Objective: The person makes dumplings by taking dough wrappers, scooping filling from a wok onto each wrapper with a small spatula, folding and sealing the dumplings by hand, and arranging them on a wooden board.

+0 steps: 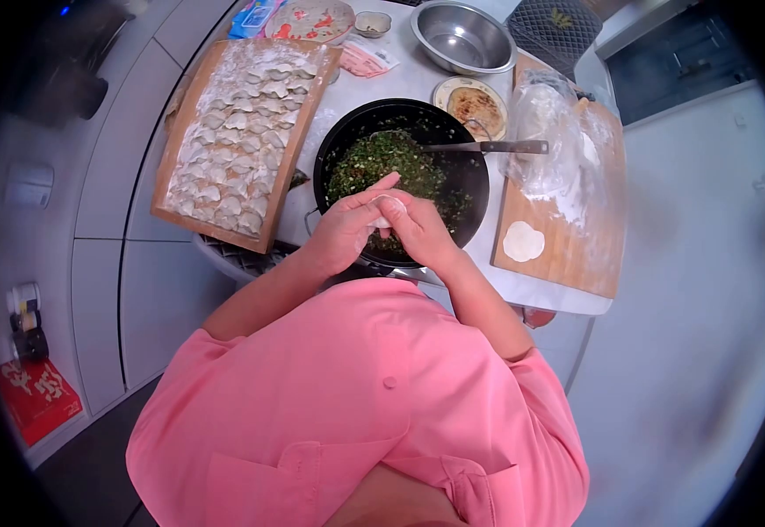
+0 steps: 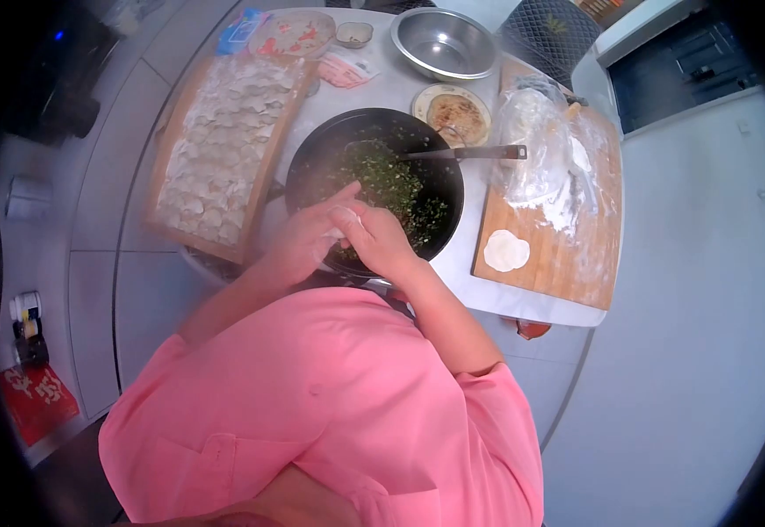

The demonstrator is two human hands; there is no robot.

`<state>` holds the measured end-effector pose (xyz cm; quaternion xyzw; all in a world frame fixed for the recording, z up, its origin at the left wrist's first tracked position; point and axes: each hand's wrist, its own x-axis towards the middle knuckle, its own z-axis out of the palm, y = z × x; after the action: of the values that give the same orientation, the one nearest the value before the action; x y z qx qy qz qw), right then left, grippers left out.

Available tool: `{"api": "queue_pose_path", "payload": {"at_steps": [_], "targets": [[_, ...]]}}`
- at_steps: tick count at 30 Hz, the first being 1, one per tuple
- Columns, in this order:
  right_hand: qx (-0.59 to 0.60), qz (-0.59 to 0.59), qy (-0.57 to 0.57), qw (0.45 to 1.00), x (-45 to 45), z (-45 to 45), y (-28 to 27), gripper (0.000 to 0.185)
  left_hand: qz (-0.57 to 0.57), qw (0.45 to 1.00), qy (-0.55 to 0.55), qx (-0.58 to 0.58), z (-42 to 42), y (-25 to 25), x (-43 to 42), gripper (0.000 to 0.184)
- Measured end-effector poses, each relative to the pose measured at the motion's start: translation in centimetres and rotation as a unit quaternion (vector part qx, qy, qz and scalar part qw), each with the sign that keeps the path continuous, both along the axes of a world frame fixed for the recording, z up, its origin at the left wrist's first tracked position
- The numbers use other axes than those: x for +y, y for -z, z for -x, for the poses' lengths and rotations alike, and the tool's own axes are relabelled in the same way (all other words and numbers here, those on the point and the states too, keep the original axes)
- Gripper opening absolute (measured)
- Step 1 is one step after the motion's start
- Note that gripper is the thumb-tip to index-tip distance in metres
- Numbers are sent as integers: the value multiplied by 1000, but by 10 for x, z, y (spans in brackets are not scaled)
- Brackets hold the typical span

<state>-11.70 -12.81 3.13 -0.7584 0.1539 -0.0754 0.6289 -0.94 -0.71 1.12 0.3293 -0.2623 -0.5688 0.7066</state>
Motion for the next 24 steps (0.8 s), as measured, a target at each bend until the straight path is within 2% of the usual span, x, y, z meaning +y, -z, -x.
{"api": "queue_pose_path", "payload": {"at_steps": [1, 3, 5, 6, 9, 11, 13, 14, 17, 20, 22, 24], "targets": [[0, 0, -1, 1000, 0, 1, -3, 37, -7, 1000, 2, -21, 0, -3, 0, 35], [37, -130, -11, 991, 2, 3, -11, 44, -29, 999, 10, -33, 1, -16, -1, 42], [40, -171, -6, 985, 4, 2, -20, 51, -44, 999, 16, -25, 2, -20, -2, 48], [42, -211, -1, 977, 5, 2, -23, 59, -49, 995, 0, -85, 3, -19, -1, 47], [50, -217, 40, 974, 12, 0, -22, 65, -69, 981, -48, -176, 13, -22, -2, 48], [29, -217, 22, 975, 12, 0, -21, 62, -86, 972, -81, -205, 18, -30, -6, 49], [9, -218, 3, 976, 14, -1, -19, 60, -117, 982, -80, -123, 19, -41, -8, 51], [-5, -195, 22, 981, 16, -3, -16, 62, -118, 982, -81, -123, 18, -45, -8, 51], [-27, -156, 43, 986, 20, -2, -15, 64, -97, 985, -68, -126, 18, -47, -9, 49], [-41, -110, 40, 992, 22, 2, -25, 60, -53, 983, -124, -127, 22, -44, -13, 48], [-47, -81, 32, 995, 22, 2, -27, 58, 5, 945, -125, -301, 18, -46, -11, 50], [-74, -16, 44, 996, 21, 0, -23, 57, 19, 941, -131, -312, 18, -45, -12, 52]]}}
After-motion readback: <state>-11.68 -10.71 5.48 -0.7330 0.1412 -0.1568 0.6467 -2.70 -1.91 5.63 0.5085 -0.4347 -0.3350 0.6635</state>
